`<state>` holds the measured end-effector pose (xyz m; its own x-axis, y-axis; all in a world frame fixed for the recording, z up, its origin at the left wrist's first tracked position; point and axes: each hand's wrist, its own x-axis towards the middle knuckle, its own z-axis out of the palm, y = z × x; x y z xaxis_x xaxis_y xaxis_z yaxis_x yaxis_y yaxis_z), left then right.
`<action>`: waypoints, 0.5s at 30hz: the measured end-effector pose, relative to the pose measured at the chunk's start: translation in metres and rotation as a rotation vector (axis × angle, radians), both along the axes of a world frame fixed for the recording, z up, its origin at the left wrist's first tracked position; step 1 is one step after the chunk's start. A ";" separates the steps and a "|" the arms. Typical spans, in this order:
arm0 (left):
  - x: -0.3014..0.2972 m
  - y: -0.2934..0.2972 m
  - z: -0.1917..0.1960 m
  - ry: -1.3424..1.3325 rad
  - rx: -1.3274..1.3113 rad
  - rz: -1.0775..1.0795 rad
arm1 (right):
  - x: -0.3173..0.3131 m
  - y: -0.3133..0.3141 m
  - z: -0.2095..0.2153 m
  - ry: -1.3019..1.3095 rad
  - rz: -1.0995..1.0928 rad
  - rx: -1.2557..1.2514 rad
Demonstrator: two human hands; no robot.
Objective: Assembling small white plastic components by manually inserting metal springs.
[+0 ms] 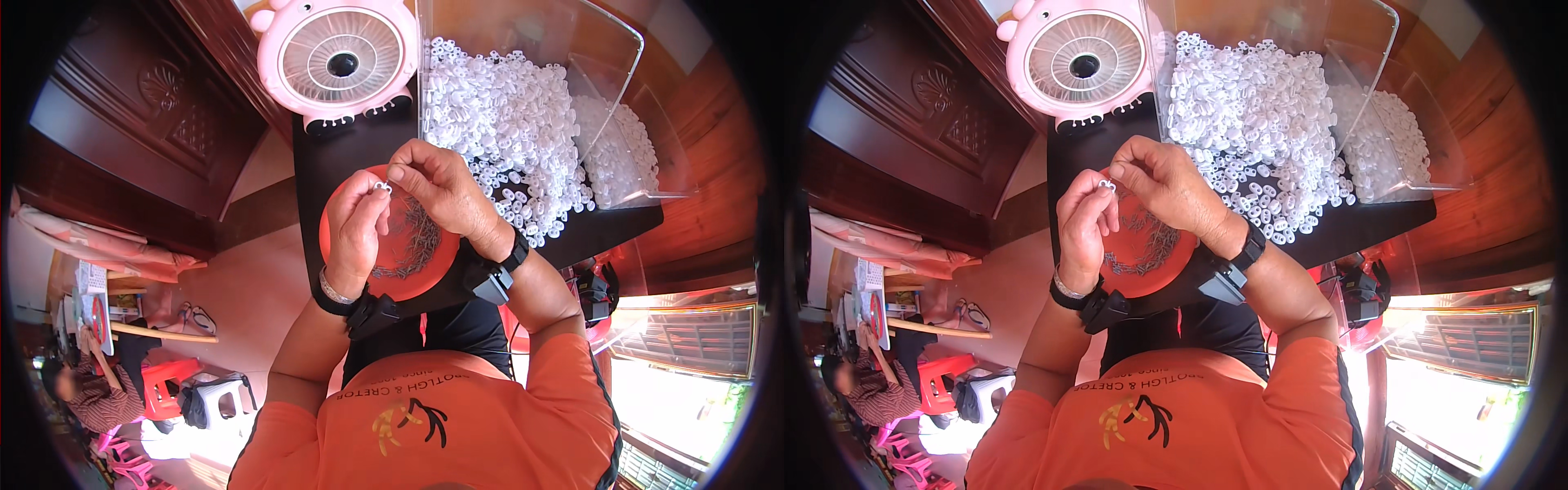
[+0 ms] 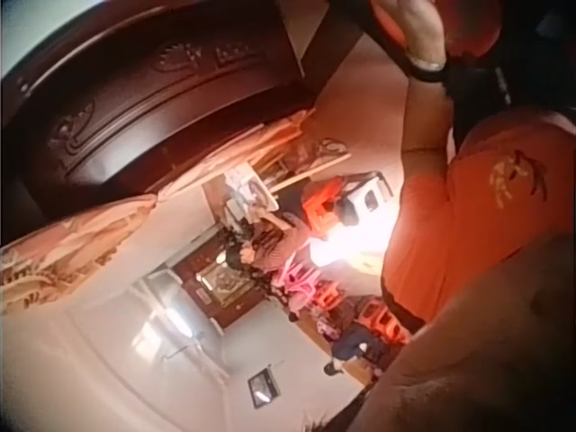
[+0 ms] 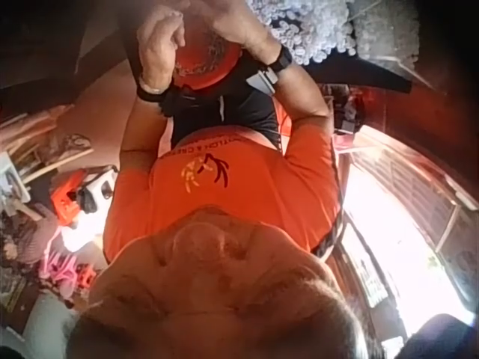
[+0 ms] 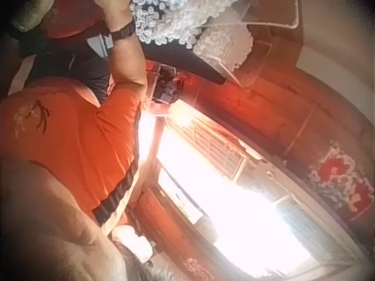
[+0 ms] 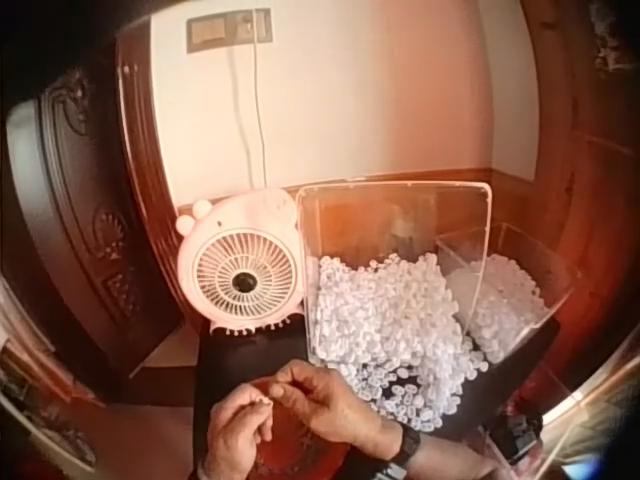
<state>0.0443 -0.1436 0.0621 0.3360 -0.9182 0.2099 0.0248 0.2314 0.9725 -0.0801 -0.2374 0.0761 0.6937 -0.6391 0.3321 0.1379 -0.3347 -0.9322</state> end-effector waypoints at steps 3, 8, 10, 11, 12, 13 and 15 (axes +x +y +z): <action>-0.002 0.000 0.001 -0.008 0.008 0.008 | 0.000 -0.001 0.000 0.012 -0.002 -0.020; 0.000 0.000 0.001 -0.013 0.008 0.010 | 0.001 -0.001 -0.002 0.028 -0.004 -0.034; 0.000 0.000 0.001 -0.009 0.019 0.015 | 0.001 -0.001 -0.004 0.000 -0.010 0.006; 0.000 0.000 0.001 -0.009 0.019 0.016 | 0.001 -0.001 -0.004 0.000 -0.008 0.006; 0.000 0.000 0.001 -0.014 0.019 0.012 | 0.001 -0.001 -0.004 0.005 -0.010 0.014; 0.000 0.000 0.001 -0.018 0.019 0.006 | 0.001 0.000 -0.003 0.010 -0.013 0.022; 0.001 0.000 0.000 -0.024 0.021 0.008 | 0.000 0.001 0.000 0.016 -0.004 0.003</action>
